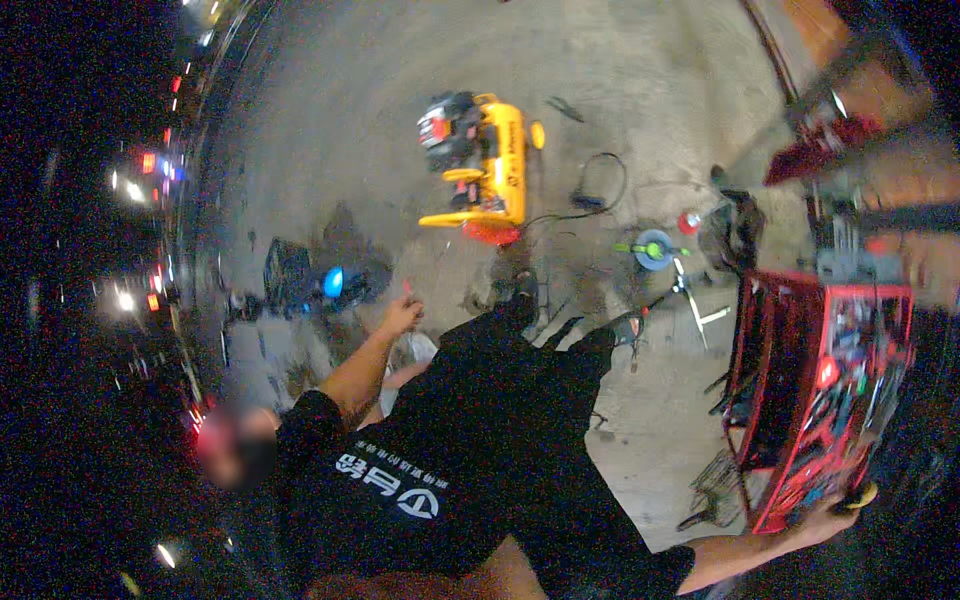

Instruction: The person disassembles the handlebar control housing of an electric scooter, removes the cover, and works on the internal wiring and components using a screwdriver and pliers. They manipulate wires and connectors, then reassemble the housing and secure it back onto the handlebar.

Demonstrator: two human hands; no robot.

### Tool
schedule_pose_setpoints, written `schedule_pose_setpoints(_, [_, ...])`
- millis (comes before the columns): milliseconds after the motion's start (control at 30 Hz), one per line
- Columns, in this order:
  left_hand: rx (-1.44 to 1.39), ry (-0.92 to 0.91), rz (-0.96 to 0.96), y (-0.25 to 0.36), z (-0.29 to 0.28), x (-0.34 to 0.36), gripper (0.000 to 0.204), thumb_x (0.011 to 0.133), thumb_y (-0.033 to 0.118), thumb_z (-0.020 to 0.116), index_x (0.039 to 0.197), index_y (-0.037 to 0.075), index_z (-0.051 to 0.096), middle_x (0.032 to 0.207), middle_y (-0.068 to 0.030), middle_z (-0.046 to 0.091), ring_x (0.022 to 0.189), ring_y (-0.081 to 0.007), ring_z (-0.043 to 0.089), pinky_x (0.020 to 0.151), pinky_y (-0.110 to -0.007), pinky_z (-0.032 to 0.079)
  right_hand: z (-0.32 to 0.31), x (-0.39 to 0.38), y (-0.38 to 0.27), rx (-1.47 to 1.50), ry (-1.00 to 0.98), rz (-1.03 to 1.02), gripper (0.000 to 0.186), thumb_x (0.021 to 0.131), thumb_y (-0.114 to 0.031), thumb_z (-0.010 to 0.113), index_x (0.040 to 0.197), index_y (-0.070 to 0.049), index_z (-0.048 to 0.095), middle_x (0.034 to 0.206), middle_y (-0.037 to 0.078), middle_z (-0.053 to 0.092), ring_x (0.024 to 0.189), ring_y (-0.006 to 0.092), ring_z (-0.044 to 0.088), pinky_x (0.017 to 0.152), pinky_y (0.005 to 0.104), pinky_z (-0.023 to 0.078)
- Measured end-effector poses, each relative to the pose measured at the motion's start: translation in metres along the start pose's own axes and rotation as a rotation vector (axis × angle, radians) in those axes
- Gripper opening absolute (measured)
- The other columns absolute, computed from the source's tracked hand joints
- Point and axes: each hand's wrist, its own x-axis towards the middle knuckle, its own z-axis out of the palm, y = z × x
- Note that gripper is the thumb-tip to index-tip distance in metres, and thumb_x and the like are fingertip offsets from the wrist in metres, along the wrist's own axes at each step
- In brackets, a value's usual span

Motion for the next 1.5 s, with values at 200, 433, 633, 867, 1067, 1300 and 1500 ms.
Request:
schedule_pose_setpoints(200, [-0.291,0.241,-0.083,-0.1,-0.048,0.054,0.037,0.083,0.01,0.054,0.12,0.014,0.051,0.071,-0.0083,0.058,0.062,-0.02,0.058,0.055,-0.034,0.048,0.081,-0.132,-0.366,0.87,-0.43,-0.19,0.067,0.091,-0.01,0.06,0.147,-0.009,0.022,0.132,0.017,0.048,0.115,0.027,0.052,0.1,0.0408,0.043])
schedule_pose_setpoints(433, [-0.26,0.576,-0.017,-0.185,-0.146,0.101,0.043,0.082,0.011,0.059,0.123,0.015,0.049,0.079,-0.0094,0.059,0.07,-0.0207,0.059,0.062,-0.037,0.048,0.135,-0.329,-0.733,1.217,-0.959,-0.45,0.073,0.085,0.001,0.062,0.145,-0.012,0.022,0.12,0.014,0.052,0.098,0.0248,0.059,0.087,0.0396,0.051])
schedule_pose_setpoints(633, [-0.761,0.62,-0.001,-0.206,-0.2,0.134,0.024,0.079,0.01,0.062,0.104,0.009,0.059,0.075,-0.0063,0.057,0.063,-0.0165,0.051,0.059,-0.033,0.045,0.139,-0.444,-0.928,1.307,-1.066,-0.793,0.064,0.086,-0.003,0.064,0.138,-0.009,0.026,0.111,0.015,0.056,0.101,0.0293,0.061,0.09,0.0429,0.049])
schedule_pose_setpoints(867, [-1.03,0.966,-0.044,-0.19,-0.32,0.193,0.016,0.084,0.003,0.056,0.1,0.006,0.056,0.08,-0.0067,0.061,0.072,-0.0154,0.061,0.068,-0.03,0.048,0.191,-0.654,-1.164,1.392,-1.492,-1.149,0.054,0.083,0.004,0.055,0.129,-0.008,0.03,0.107,0.018,0.058,0.093,0.0259,0.06,0.083,0.0379,0.051])
schedule_pose_setpoints(1067, [-0.809,0.995,0.187,-0.127,-0.522,0.273,0.027,0.093,0.015,0.057,0.119,0.007,0.054,0.095,-0.0114,0.064,0.083,-0.0213,0.062,0.074,-0.034,0.05,0.2,-0.914,-1.3,0.905,-2.107,-1.574,0.045,0.08,0.007,0.049,0.123,-0.008,0.045,0.105,0.005,0.05,0.089,0.0161,0.054,0.075,0.0275,0.048])
schedule_pose_setpoints(1300, [-0.536,1.127,0.233,-0.076,-0.708,0.355,0.052,0.082,0.002,0.056,0.132,0.005,0.043,0.107,-0.0228,0.059,0.098,-0.0431,0.057,0.081,-0.046,0.049,0.183,-1.09,-1.377,0.533,-1.915,-2.35,0.024,0.079,-0.016,0.075,0.094,-0.003,0.06,0.081,0.011,0.064,0.073,0.0175,0.06,0.067,0.0288,0.048])
schedule_pose_setpoints(1500, [-0.472,1.041,0.316,-0.113,-0.804,0.482,0.067,0.08,0.004,0.059,0.141,0.006,0.031,0.11,-0.023,0.056,0.094,-0.0431,0.058,0.076,-0.049,0.049,0.286,-1.192,-1.495,0.451,-2.051,-2.252,0.022,0.079,-0.016,0.075,0.09,-0.002,0.063,0.08,0.014,0.067,0.069,0.0225,0.065,0.063,0.034,0.051])
